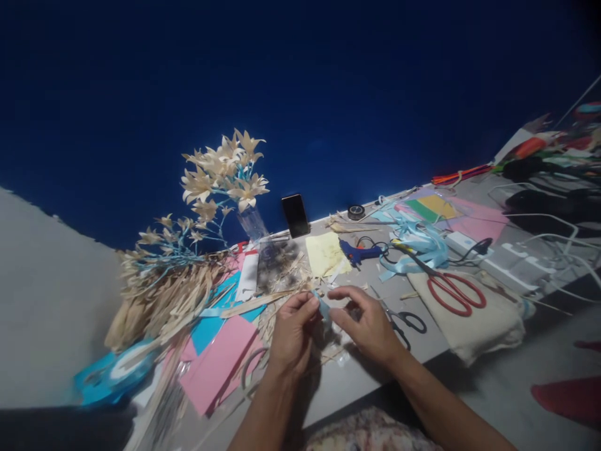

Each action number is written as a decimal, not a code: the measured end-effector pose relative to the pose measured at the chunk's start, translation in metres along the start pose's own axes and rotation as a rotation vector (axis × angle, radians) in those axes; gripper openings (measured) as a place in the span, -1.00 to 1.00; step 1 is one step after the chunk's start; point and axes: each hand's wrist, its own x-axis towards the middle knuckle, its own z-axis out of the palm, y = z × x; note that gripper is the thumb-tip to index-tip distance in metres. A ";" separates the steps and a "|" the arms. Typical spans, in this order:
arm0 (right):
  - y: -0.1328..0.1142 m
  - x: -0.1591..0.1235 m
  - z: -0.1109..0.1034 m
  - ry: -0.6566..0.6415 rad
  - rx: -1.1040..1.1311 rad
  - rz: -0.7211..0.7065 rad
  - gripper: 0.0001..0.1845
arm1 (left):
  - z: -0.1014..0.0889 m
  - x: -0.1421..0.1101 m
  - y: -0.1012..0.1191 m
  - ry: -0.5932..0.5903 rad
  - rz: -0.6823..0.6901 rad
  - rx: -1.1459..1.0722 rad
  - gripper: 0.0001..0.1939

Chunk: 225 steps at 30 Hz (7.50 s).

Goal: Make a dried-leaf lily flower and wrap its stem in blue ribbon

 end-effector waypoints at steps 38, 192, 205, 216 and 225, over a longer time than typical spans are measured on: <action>0.120 0.147 -0.083 -0.233 -1.108 -0.320 -0.60 | -0.002 0.060 0.027 0.140 -0.086 -0.084 -0.62; -0.030 0.048 0.003 -0.068 0.218 -0.042 -0.80 | 0.017 0.010 0.015 0.067 0.279 0.288 -0.79; -0.031 0.049 0.010 -0.019 0.201 -0.023 -0.82 | 0.019 0.005 0.011 0.132 0.785 0.794 -0.93; -0.017 0.043 0.010 -0.100 0.356 0.045 -0.80 | 0.006 0.014 0.004 0.126 1.400 1.309 -0.83; -0.002 0.049 0.031 0.162 0.538 0.259 -0.59 | 0.016 0.019 -0.007 0.115 1.384 1.358 -0.78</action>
